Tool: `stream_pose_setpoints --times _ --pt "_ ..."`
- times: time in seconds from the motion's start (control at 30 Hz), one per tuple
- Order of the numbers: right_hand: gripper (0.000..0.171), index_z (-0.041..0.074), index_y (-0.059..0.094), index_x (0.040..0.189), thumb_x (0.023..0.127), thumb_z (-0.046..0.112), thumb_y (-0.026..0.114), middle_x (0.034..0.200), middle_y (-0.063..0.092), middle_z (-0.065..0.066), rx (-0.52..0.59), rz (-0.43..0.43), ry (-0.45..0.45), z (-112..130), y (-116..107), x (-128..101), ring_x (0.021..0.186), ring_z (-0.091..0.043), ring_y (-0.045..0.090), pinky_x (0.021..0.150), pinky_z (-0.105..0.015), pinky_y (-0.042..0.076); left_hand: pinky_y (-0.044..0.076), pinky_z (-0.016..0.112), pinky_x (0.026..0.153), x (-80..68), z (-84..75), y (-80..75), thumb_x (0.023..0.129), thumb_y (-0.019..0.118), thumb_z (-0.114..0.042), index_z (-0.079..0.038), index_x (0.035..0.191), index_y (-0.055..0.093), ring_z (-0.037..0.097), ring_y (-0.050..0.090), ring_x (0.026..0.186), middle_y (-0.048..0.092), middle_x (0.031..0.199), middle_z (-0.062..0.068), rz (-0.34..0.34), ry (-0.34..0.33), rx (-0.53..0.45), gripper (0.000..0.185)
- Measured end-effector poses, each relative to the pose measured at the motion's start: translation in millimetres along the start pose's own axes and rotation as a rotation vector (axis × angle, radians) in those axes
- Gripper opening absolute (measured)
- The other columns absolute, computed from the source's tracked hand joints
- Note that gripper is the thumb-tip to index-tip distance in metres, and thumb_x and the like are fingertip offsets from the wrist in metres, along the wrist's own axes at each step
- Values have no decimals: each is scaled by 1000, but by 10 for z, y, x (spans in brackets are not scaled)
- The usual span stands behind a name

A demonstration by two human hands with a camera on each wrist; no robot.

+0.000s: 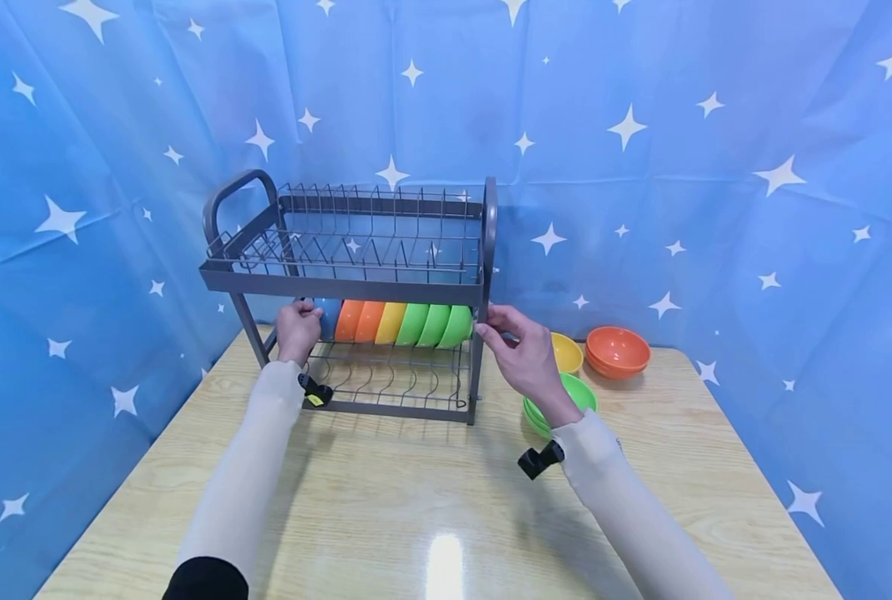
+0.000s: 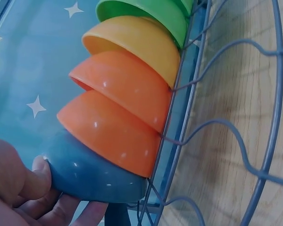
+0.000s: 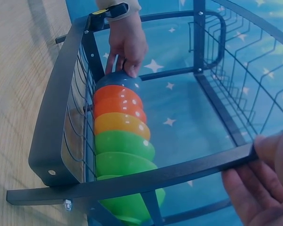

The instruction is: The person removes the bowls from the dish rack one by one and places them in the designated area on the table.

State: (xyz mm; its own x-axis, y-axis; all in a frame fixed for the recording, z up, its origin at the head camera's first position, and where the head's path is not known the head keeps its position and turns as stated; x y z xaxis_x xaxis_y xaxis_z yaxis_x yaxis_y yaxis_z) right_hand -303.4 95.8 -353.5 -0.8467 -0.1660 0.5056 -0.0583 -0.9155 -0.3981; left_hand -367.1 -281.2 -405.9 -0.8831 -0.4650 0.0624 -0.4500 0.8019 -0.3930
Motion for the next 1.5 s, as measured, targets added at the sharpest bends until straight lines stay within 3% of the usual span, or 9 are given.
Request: stream_pose_setpoints --times 0.37,0.73,0.83,0.97,1.2,1.5 --pt "27 9 71 121 99 25 70 105 76 -11 17 0 -7 3 10 8 102 -25 73 94 -43 61 50 41 101 -14 -33 -13 108 53 -20 -4 139 60 30 59 117 63 131 16 -47 -37 -65 36" --pt "31 7 70 123 100 28 68 106 75 -11 -1 -3 -10 -7 8 3 101 -25 73 94 -44 61 52 47 104 -68 -105 -34 107 54 -23 -2 134 64 34 62 119 68 129 18 -117 37 -25 35" --pt "31 7 70 123 100 27 69 106 76 -11 -4 -5 -11 -10 8 4 102 -26 73 94 -44 61 53 42 92 -107 -138 -47 107 54 -21 -2 126 69 33 63 107 70 121 18 -150 87 -6 31" --pt "31 8 70 124 100 27 69 106 76 -10 1 -5 -14 -4 11 8 101 -25 73 93 -44 62 46 36 77 -165 -181 -50 105 55 -16 0 114 73 32 61 91 72 108 19 -190 181 18 26" --pt "31 8 70 124 100 27 69 105 76 -10 7 -8 -16 17 5 18 100 -25 73 93 -44 62 43 36 72 -260 -231 -19 104 56 -12 3 104 72 33 57 80 69 96 20 -208 330 74 22" --pt "30 11 71 124 100 29 68 104 75 -10 14 -8 -16 3 16 5 98 -24 72 92 -44 62 52 49 73 -471 -291 16 100 62 -3 3 94 72 39 66 81 73 91 22 -324 590 95 13"
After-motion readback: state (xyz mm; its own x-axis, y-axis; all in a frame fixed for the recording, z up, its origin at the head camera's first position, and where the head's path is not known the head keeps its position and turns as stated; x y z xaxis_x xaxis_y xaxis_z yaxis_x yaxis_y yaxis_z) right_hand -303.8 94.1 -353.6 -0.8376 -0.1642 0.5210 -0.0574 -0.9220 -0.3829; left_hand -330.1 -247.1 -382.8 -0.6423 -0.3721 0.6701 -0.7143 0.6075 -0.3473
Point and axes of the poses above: each hand's wrist, its own x-axis towards the middle knuckle, its own y-axis out of the palm, z = x × y, the point moved 3 cm from there along x, towards the middle knuckle
